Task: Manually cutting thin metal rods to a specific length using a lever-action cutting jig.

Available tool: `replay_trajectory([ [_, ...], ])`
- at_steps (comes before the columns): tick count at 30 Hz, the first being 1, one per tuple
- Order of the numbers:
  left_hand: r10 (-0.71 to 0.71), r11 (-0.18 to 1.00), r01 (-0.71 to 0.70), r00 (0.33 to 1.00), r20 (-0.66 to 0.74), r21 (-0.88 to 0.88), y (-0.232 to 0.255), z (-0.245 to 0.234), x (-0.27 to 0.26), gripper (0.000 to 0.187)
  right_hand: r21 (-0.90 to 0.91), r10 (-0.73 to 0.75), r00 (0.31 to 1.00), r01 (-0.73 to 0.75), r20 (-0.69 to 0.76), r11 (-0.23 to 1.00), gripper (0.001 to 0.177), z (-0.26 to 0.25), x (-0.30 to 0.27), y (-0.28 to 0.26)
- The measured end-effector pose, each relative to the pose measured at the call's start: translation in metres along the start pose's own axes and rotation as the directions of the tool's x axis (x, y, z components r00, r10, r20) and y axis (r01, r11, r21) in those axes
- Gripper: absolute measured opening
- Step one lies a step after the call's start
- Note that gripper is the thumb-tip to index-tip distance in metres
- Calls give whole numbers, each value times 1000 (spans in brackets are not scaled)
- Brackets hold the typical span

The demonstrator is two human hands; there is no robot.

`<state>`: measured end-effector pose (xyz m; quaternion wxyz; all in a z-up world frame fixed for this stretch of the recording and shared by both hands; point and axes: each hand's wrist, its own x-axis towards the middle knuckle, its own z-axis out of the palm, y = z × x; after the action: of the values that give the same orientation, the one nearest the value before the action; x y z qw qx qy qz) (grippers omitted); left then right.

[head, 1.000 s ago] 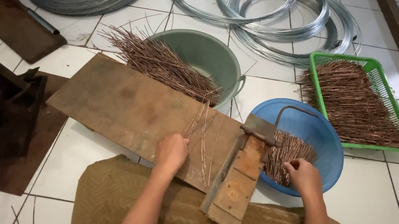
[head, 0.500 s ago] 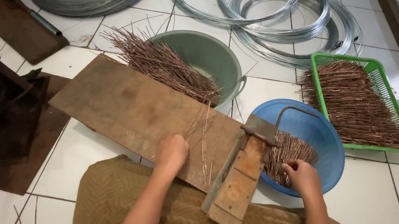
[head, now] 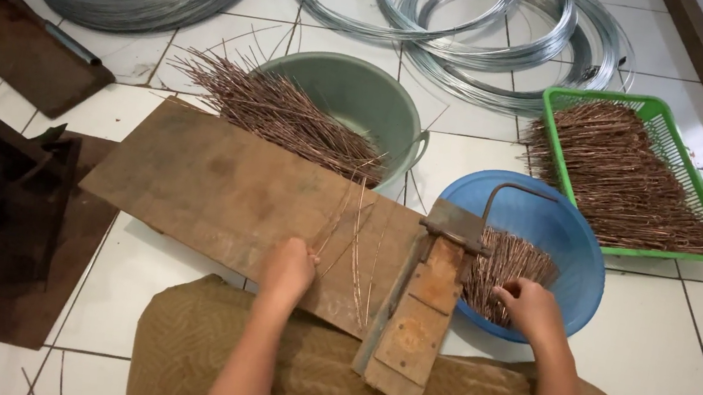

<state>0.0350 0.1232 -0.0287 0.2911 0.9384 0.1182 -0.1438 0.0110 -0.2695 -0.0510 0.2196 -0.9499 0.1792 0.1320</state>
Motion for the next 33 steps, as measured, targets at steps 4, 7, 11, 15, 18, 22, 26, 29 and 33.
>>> replay_trajectory([
  [4,16,999,-16,1000,19,28,6,-10,-7,27,-6,-7,1000,7,8,1000,46,-4,-4,-4],
  [7,25,999,-25,1000,19,22,-6,-2,2,29,-15,-15,1000,16,23,1000,46,-2,-2,-1],
  [11,51,998,-52,998,36,23,20,-34,-28,36,-25,-31,999,32,39,999,45,-10,-10,-10],
  [15,99,961,-85,994,39,-263,44,-58,-49,46,3,-34,998,34,47,999,45,-10,-8,-9],
  [18,234,744,-162,972,27,-648,49,-45,-46,43,9,-52,997,52,50,999,47,-9,-4,-4],
  [22,422,327,-116,906,35,-938,83,-32,-52,42,18,-77,996,76,47,997,47,-7,-1,-2],
  [26,522,181,-128,853,-16,-975,137,-6,-69,40,65,-87,995,84,43,994,48,-18,-16,-12],
  [29,637,54,-263,752,-170,-963,156,25,-60,31,43,-111,993,109,50,993,49,-19,-12,-4],
  [33,691,368,-596,689,-219,-714,164,20,-72,22,41,-141,988,138,63,990,45,-18,-7,6],
])
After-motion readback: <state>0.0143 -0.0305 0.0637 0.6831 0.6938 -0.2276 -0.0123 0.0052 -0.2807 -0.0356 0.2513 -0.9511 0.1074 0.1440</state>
